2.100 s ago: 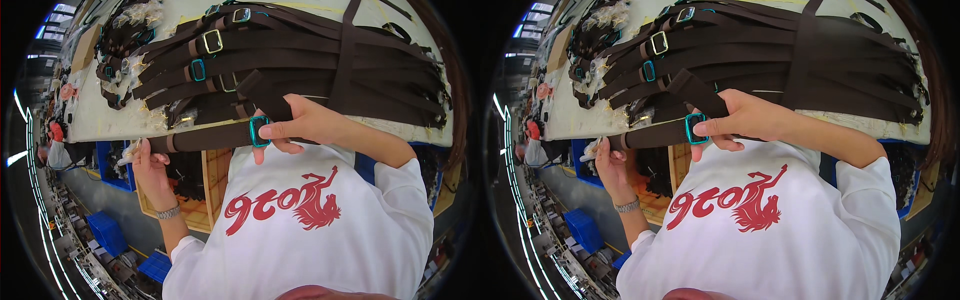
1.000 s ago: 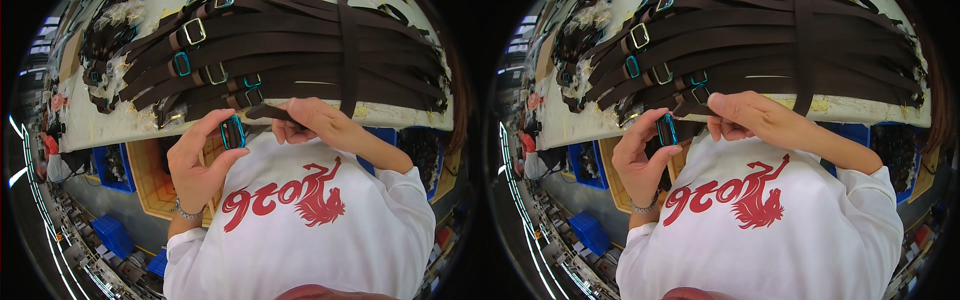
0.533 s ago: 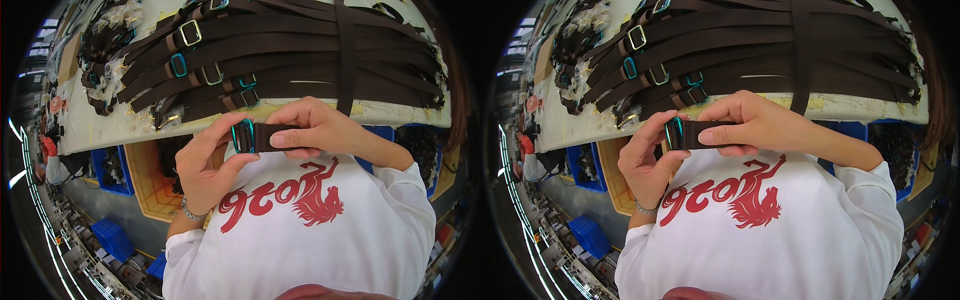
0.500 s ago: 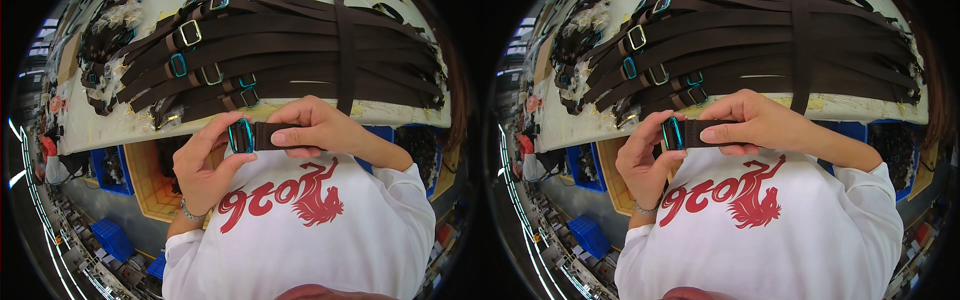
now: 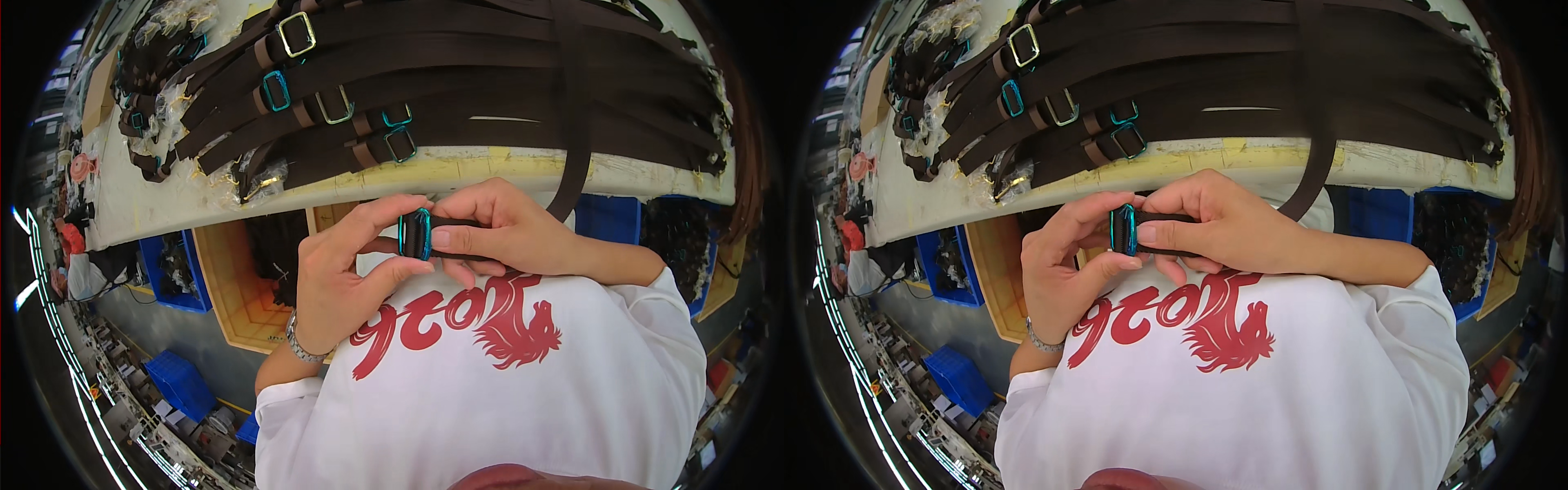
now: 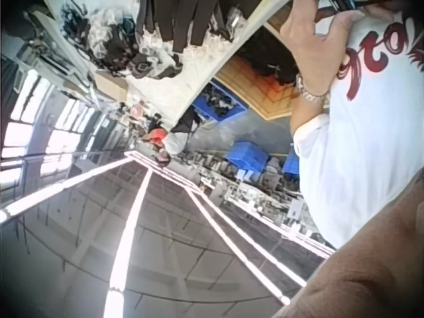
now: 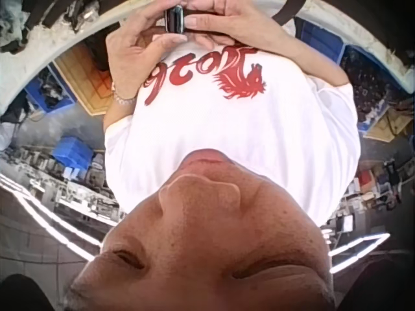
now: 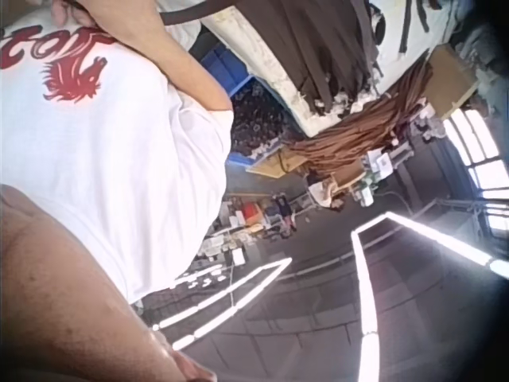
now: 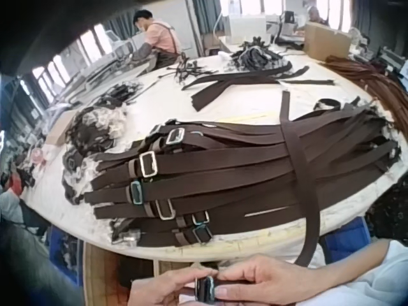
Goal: The person assembles brown fabric belts by threading the strap through metal buckles and plastic adjusters. They repeatedly pick up belts from a pile, thread the strap through the hardware, and place the finished belts back on the table.
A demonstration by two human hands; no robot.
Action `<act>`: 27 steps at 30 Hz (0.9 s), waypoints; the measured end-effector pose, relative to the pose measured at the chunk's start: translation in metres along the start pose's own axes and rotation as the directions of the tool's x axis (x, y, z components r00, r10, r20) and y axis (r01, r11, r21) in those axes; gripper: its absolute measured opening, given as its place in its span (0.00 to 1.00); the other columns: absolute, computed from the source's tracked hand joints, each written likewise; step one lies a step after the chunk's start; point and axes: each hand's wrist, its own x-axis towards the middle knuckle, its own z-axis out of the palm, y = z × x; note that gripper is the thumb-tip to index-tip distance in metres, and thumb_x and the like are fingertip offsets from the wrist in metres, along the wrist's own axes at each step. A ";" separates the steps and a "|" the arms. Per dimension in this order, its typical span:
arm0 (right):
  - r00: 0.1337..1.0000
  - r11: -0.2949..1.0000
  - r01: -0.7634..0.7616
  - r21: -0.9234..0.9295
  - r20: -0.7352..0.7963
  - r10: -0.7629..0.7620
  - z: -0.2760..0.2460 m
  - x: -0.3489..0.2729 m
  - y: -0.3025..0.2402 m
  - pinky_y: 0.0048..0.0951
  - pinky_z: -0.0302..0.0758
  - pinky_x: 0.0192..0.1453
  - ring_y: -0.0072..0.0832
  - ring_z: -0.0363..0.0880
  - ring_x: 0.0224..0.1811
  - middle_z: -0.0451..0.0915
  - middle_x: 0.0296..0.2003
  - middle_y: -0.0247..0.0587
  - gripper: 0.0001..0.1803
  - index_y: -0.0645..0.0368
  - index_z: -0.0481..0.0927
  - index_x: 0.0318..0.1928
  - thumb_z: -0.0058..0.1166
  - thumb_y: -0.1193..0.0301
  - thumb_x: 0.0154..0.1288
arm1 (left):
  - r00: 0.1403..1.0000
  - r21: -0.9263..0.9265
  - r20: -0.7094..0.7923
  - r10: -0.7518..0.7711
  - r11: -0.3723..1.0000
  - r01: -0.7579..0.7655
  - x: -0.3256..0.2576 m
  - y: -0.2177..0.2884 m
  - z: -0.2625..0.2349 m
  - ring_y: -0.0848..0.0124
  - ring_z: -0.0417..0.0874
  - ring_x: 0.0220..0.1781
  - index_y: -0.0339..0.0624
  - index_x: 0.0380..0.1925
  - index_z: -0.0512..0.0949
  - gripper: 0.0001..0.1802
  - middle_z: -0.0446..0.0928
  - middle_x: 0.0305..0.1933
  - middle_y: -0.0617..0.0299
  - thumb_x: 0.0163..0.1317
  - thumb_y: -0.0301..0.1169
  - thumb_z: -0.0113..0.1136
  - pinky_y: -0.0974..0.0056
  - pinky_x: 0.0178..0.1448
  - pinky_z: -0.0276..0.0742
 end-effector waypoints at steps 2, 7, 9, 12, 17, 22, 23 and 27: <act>1.000 0.995 0.016 -0.102 0.003 -0.015 0.001 -0.002 0.001 0.19 0.65 0.28 0.11 0.69 0.22 0.83 0.26 0.32 0.13 0.65 0.84 0.45 0.54 0.67 0.86 | 1.000 0.043 0.013 -0.011 0.999 0.010 -0.001 0.002 0.001 0.64 0.92 0.57 0.37 0.63 0.84 0.30 0.88 0.61 0.52 0.58 0.21 0.80 0.60 0.58 0.94; 0.992 0.904 0.121 -0.410 0.077 -0.098 0.000 -0.004 0.002 0.24 0.72 0.35 0.14 0.74 0.28 0.81 0.25 0.29 0.13 0.63 0.83 0.40 0.53 0.69 0.85 | 0.987 0.230 0.087 0.132 0.962 -0.149 -0.011 -0.008 -0.005 0.62 0.95 0.44 0.39 0.58 0.87 0.31 0.91 0.56 0.55 0.53 0.32 0.85 0.63 0.48 0.88; 0.995 0.932 0.049 -0.359 0.098 -0.014 -0.005 -0.006 -0.003 0.22 0.69 0.33 0.15 0.70 0.26 0.82 0.27 0.30 0.13 0.65 0.84 0.44 0.52 0.70 0.86 | 0.987 0.226 0.066 0.145 0.962 -0.156 -0.011 -0.010 -0.004 0.61 0.95 0.43 0.39 0.58 0.87 0.31 0.91 0.56 0.55 0.53 0.32 0.85 0.63 0.49 0.88; 0.990 0.974 -0.022 -0.226 0.128 0.052 -0.007 -0.004 0.000 0.21 0.66 0.31 0.13 0.67 0.24 0.82 0.28 0.31 0.13 0.66 0.85 0.47 0.51 0.70 0.87 | 0.990 0.207 0.081 0.114 0.970 -0.129 -0.011 -0.010 -0.002 0.61 0.95 0.44 0.38 0.58 0.87 0.31 0.91 0.56 0.55 0.52 0.32 0.85 0.63 0.50 0.88; 0.989 0.981 -0.119 -0.154 0.068 0.130 0.001 0.000 0.003 0.24 0.67 0.30 0.14 0.68 0.24 0.82 0.27 0.29 0.12 0.64 0.83 0.40 0.52 0.71 0.84 | 0.992 0.218 0.113 0.050 0.973 -0.074 -0.010 -0.010 -0.004 0.62 0.95 0.46 0.39 0.59 0.87 0.31 0.91 0.55 0.54 0.53 0.30 0.85 0.63 0.51 0.88; 0.997 0.912 -0.071 -0.404 -0.046 0.058 -0.003 0.000 -0.010 0.22 0.67 0.30 0.13 0.69 0.24 0.82 0.27 0.30 0.12 0.64 0.85 0.42 0.54 0.70 0.85 | 0.999 0.111 0.038 -0.034 0.993 0.030 0.000 -0.004 -0.005 0.64 0.93 0.50 0.40 0.59 0.88 0.31 0.91 0.52 0.55 0.52 0.25 0.84 0.62 0.56 0.88; 0.996 0.850 -0.079 -0.520 -0.072 0.048 -0.006 -0.001 -0.016 0.20 0.66 0.30 0.12 0.69 0.24 0.83 0.28 0.30 0.12 0.64 0.85 0.43 0.54 0.70 0.86 | 0.999 0.173 0.036 0.020 0.985 -0.026 0.001 -0.004 -0.006 0.63 0.93 0.50 0.41 0.59 0.88 0.31 0.92 0.52 0.55 0.52 0.26 0.84 0.63 0.57 0.88; 0.999 0.965 0.009 -0.262 -0.043 -0.022 -0.002 -0.002 0.012 0.24 0.67 0.31 0.15 0.71 0.25 0.78 0.22 0.28 0.14 0.64 0.85 0.39 0.58 0.66 0.83 | 0.997 0.203 0.063 0.032 0.978 -0.044 -0.002 -0.011 0.001 0.63 0.93 0.49 0.41 0.59 0.88 0.32 0.92 0.50 0.57 0.50 0.27 0.85 0.63 0.57 0.87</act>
